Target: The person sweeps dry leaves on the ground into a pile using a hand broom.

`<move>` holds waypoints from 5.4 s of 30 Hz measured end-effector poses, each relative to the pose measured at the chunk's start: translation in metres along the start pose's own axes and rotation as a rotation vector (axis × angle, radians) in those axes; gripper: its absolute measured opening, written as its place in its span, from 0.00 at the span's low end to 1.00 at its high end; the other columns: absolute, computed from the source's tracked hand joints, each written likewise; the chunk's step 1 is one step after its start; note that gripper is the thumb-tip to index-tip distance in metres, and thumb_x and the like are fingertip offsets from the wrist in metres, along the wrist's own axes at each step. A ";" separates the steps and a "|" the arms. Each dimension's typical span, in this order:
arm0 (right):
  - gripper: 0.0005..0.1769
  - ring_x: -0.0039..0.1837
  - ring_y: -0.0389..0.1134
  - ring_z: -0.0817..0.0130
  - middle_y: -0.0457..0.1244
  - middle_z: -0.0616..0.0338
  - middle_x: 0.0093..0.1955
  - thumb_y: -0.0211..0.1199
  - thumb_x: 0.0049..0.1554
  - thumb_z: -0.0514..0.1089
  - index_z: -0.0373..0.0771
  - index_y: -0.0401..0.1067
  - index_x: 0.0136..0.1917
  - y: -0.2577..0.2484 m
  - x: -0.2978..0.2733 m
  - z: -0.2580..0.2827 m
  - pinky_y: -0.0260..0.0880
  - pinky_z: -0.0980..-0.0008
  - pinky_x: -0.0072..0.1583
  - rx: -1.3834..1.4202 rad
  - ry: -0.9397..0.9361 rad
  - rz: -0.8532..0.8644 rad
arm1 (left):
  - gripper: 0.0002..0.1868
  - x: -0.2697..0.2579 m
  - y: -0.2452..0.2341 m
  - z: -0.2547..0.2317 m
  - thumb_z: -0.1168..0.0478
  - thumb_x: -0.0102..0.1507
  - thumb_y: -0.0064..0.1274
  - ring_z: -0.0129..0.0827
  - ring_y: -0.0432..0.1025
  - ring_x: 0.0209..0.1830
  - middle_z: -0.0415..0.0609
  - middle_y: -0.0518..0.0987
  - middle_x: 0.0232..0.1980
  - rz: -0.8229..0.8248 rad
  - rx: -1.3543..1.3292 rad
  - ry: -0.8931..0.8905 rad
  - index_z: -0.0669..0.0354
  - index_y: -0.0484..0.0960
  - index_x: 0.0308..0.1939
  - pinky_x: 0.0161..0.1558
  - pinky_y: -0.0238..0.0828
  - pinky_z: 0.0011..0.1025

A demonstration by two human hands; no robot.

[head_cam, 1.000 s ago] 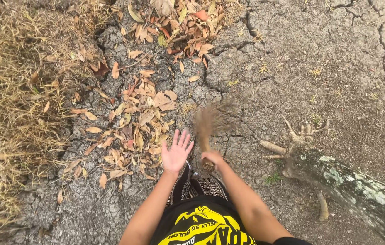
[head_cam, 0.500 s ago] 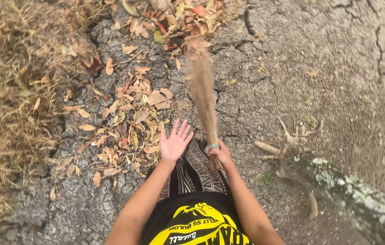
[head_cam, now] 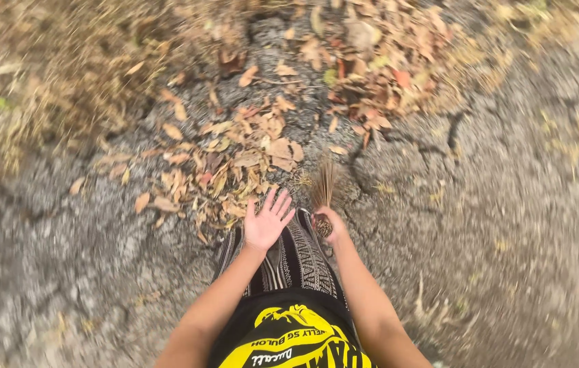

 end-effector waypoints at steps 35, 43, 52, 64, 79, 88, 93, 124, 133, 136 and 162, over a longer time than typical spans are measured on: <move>0.11 0.33 0.70 0.64 0.68 0.50 0.35 0.62 0.56 0.42 0.28 0.73 0.44 0.059 -0.001 -0.139 0.75 0.67 0.37 -1.434 0.541 0.543 | 0.39 -0.186 -0.065 0.002 0.32 0.67 0.34 0.46 0.57 0.75 0.54 0.63 0.76 0.185 -0.598 1.035 0.51 0.62 0.74 0.74 0.47 0.52; 0.13 0.30 0.68 0.65 0.68 0.51 0.33 0.62 0.59 0.45 0.31 0.78 0.41 0.033 -0.069 -0.227 0.72 0.68 0.34 -1.691 0.655 0.650 | 0.39 -0.236 -0.112 0.045 0.31 0.67 0.34 0.47 0.56 0.75 0.56 0.63 0.76 0.177 -0.666 1.102 0.52 0.62 0.74 0.75 0.45 0.52; 0.15 0.32 0.69 0.63 0.67 0.48 0.35 0.55 0.64 0.43 0.26 0.71 0.48 -0.023 -0.099 -0.314 0.74 0.66 0.34 -1.579 0.931 0.708 | 0.38 -0.286 -0.140 0.050 0.32 0.68 0.32 0.47 0.60 0.72 0.57 0.65 0.74 0.199 -0.658 1.225 0.54 0.66 0.70 0.74 0.47 0.54; 0.16 0.34 0.68 0.69 0.67 0.55 0.37 0.67 0.52 0.45 0.34 0.71 0.49 -0.035 -0.032 -0.190 0.73 0.75 0.36 -1.773 0.938 0.543 | 0.40 -0.282 -0.136 0.055 0.30 0.68 0.30 0.46 0.60 0.71 0.56 0.65 0.73 0.104 -0.705 1.159 0.54 0.64 0.73 0.72 0.50 0.53; 0.15 0.38 0.70 0.66 0.67 0.54 0.38 0.69 0.52 0.47 0.36 0.72 0.47 0.012 -0.030 -0.100 0.71 0.59 0.45 -1.758 -0.368 -0.022 | 0.38 -0.261 -0.116 0.065 0.32 0.68 0.31 0.45 0.59 0.73 0.55 0.65 0.74 0.180 -0.635 1.042 0.51 0.65 0.73 0.73 0.50 0.51; 0.16 0.33 0.69 0.68 0.68 0.53 0.37 0.66 0.50 0.37 0.28 0.69 0.50 0.085 -0.108 -0.180 0.72 0.68 0.37 -1.387 -0.089 0.377 | 0.38 -0.271 -0.137 0.050 0.31 0.67 0.32 0.46 0.59 0.73 0.55 0.65 0.75 0.263 -0.674 1.126 0.52 0.66 0.71 0.74 0.46 0.52; 0.17 0.37 0.69 0.68 0.70 0.52 0.40 0.64 0.52 0.38 0.26 0.73 0.53 0.088 -0.118 -0.248 0.70 0.70 0.40 -1.478 0.118 0.732 | 0.38 -0.293 -0.135 0.031 0.31 0.68 0.33 0.45 0.58 0.75 0.55 0.64 0.75 0.260 -0.684 1.221 0.51 0.66 0.71 0.75 0.44 0.51; 0.17 0.41 0.68 0.64 0.65 0.53 0.43 0.65 0.49 0.35 0.32 0.65 0.52 0.115 -0.047 -0.215 0.71 0.65 0.45 -1.112 -0.103 -0.009 | 0.37 -0.273 -0.108 -0.076 0.31 0.69 0.32 0.47 0.57 0.76 0.55 0.65 0.75 0.317 -0.692 1.113 0.51 0.65 0.72 0.77 0.42 0.53; 0.08 0.40 0.71 0.67 0.71 0.55 0.41 0.62 0.53 0.37 0.35 0.72 0.47 0.136 -0.106 -0.300 0.74 0.69 0.42 -0.950 0.573 0.179 | 0.39 -0.271 -0.113 -0.096 0.31 0.69 0.31 0.48 0.56 0.77 0.55 0.63 0.76 0.291 -0.661 1.112 0.51 0.65 0.74 0.77 0.42 0.53; 0.09 0.35 0.64 0.70 0.65 0.59 0.38 0.66 0.53 0.43 0.40 0.69 0.45 0.141 -0.096 -0.277 0.67 0.69 0.36 -1.325 0.686 0.112 | 0.39 -0.263 -0.122 -0.095 0.30 0.68 0.31 0.45 0.54 0.77 0.55 0.63 0.76 0.239 -0.620 1.074 0.51 0.65 0.73 0.76 0.41 0.54; 0.14 0.35 0.67 0.67 0.64 0.56 0.36 0.60 0.48 0.35 0.33 0.64 0.49 0.042 -0.117 -0.331 0.74 0.68 0.36 -0.527 0.562 0.250 | 0.39 -0.283 -0.149 -0.052 0.30 0.68 0.31 0.42 0.53 0.78 0.50 0.60 0.79 0.060 -0.512 0.876 0.48 0.62 0.75 0.77 0.40 0.49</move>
Point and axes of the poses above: each hand's wrist, its own x-axis towards the middle knuckle, its own y-axis out of the palm, z = x × y, the point moved 9 cm from there along x, towards the middle knuckle
